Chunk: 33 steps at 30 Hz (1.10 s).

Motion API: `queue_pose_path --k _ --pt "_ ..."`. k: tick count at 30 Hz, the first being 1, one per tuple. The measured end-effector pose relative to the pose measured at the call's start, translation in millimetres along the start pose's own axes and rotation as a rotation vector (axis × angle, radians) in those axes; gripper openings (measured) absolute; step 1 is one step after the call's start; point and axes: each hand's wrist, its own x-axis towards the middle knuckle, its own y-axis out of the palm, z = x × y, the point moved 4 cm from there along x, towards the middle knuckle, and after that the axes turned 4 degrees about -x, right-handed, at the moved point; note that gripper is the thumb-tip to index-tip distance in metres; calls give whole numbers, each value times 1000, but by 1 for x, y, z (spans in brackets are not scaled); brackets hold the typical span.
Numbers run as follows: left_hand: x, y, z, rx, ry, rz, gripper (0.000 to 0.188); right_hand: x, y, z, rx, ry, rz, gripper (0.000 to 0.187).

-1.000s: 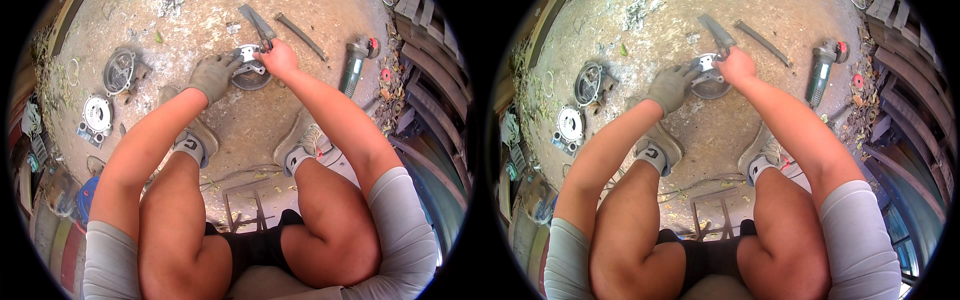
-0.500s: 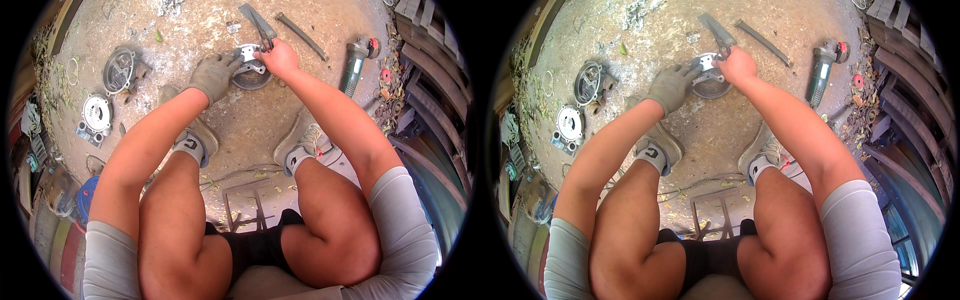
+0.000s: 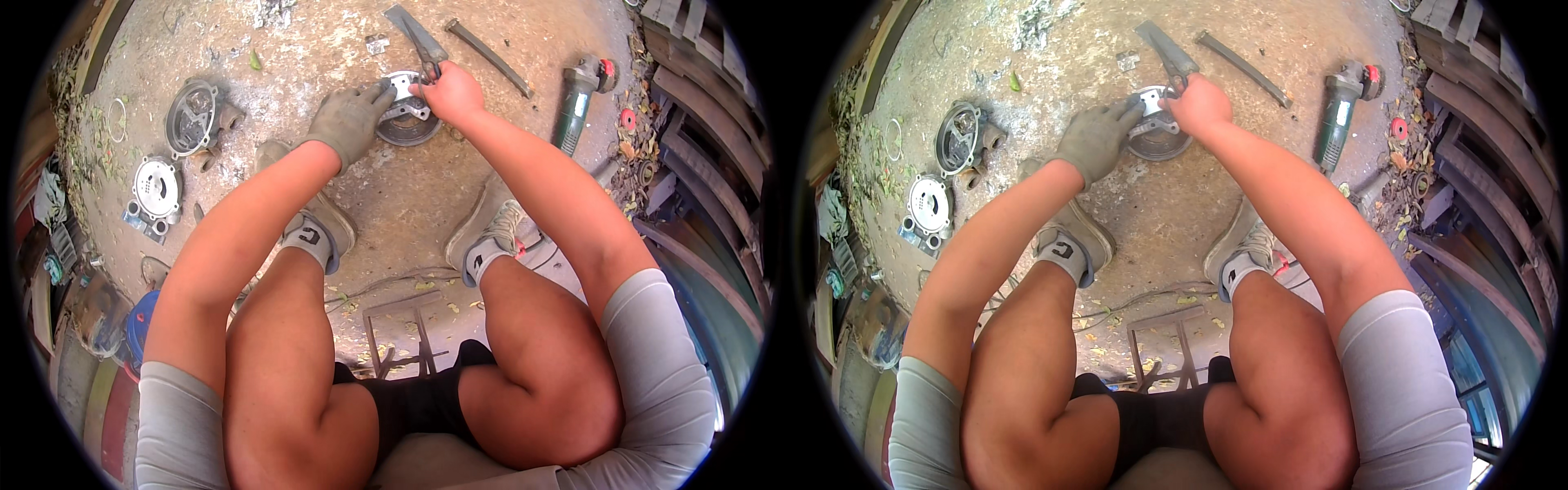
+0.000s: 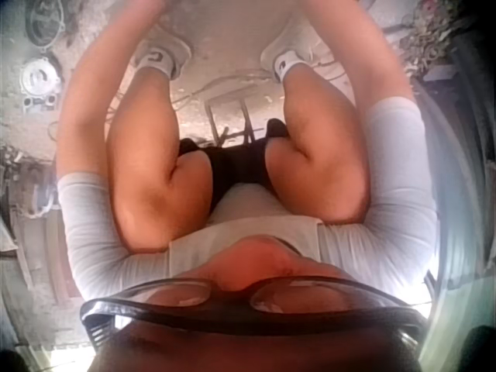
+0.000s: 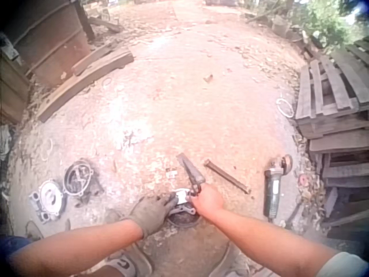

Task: The person sits on the ground and uses a metal file to smooth the edges of a small, square metal plate. They hold the plate with a gloved left hand and file it with their right hand, occasionally rotating the piece to work on different sides.

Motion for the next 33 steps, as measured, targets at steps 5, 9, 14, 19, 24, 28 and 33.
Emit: queue_pose_path --k 5,9,14,19,24,28,33 --pt "22 -19 -10 -45 -83 131 52 1 0 -1 -25 3 -9 53" --pt "30 -24 -17 19 -135 189 47 -2 1 -2 5 -23 -33 52" --pt "37 -30 -21 47 -134 214 45 -17 8 -21 242 -107 -13 50" --pt "36 -28 -26 129 -101 224 47 -79 49 -68 802 145 494 64" --pt "38 -18 -15 81 -119 165 53 -102 71 -73 983 347 794 66" --pt "38 -12 -13 78 -97 115 50 -93 69 -66 937 307 865 69" --pt "39 -13 -15 97 -92 130 47 -86 66 -70 866 323 852 74"
